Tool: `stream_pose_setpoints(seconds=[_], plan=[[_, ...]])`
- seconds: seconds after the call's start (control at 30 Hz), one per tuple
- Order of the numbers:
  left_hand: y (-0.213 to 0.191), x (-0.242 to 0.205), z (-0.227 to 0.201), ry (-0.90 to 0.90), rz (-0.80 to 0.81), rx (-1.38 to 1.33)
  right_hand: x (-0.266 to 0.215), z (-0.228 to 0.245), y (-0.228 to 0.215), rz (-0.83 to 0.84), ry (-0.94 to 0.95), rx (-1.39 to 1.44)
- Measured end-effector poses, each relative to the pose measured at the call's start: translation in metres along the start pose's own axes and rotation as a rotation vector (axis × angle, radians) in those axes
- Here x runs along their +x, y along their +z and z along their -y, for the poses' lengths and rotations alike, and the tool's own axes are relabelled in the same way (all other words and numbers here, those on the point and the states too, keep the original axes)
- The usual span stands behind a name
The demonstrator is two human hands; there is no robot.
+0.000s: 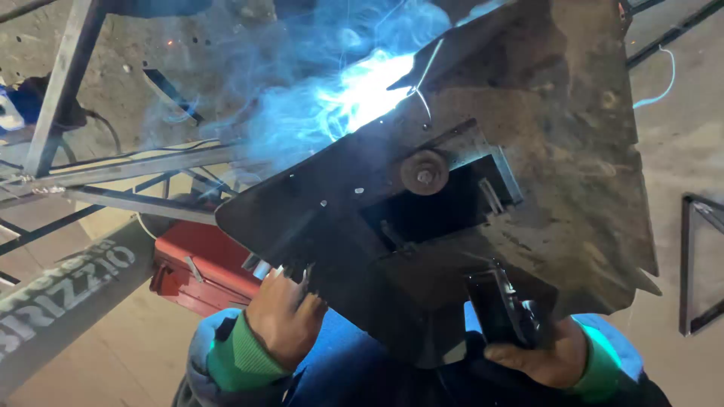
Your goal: The person welds joints on a metal tube frame, holding a welding torch in one hand and a welding helmet in the other. They strike arcs at multiple frame corners, pausing between welds as sparks and smoke appear, and reposition along the frame to weld successive joints.
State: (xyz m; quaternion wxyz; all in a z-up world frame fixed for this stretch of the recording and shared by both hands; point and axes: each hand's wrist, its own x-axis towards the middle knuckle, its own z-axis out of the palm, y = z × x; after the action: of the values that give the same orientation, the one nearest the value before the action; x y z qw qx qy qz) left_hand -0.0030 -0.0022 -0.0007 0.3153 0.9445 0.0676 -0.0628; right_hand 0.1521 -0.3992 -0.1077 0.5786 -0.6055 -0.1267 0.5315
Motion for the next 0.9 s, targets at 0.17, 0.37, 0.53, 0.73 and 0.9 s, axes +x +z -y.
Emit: stream_pose_setpoints(seconds=[0.17,0.37,0.53,0.73,0.9], plan=[[-0.011,0.017,-0.005,-0.531,0.257,-0.349,0.009,0.012,-0.001,0.113,-0.058,-0.113],[0.001,0.000,0.000,-0.087,0.124,0.063,0.013,0.026,0.003,0.065,0.120,-0.001],[0.008,-0.012,0.002,-0.118,0.149,0.160,0.014,0.022,0.009,0.045,-0.102,-0.050],[0.006,-0.009,0.002,-0.230,0.232,0.102,0.019,0.024,0.009,0.122,-0.135,0.014],[0.002,-0.005,0.002,-0.090,0.134,0.062,0.000,-0.005,0.005,0.027,-0.083,-0.022]])
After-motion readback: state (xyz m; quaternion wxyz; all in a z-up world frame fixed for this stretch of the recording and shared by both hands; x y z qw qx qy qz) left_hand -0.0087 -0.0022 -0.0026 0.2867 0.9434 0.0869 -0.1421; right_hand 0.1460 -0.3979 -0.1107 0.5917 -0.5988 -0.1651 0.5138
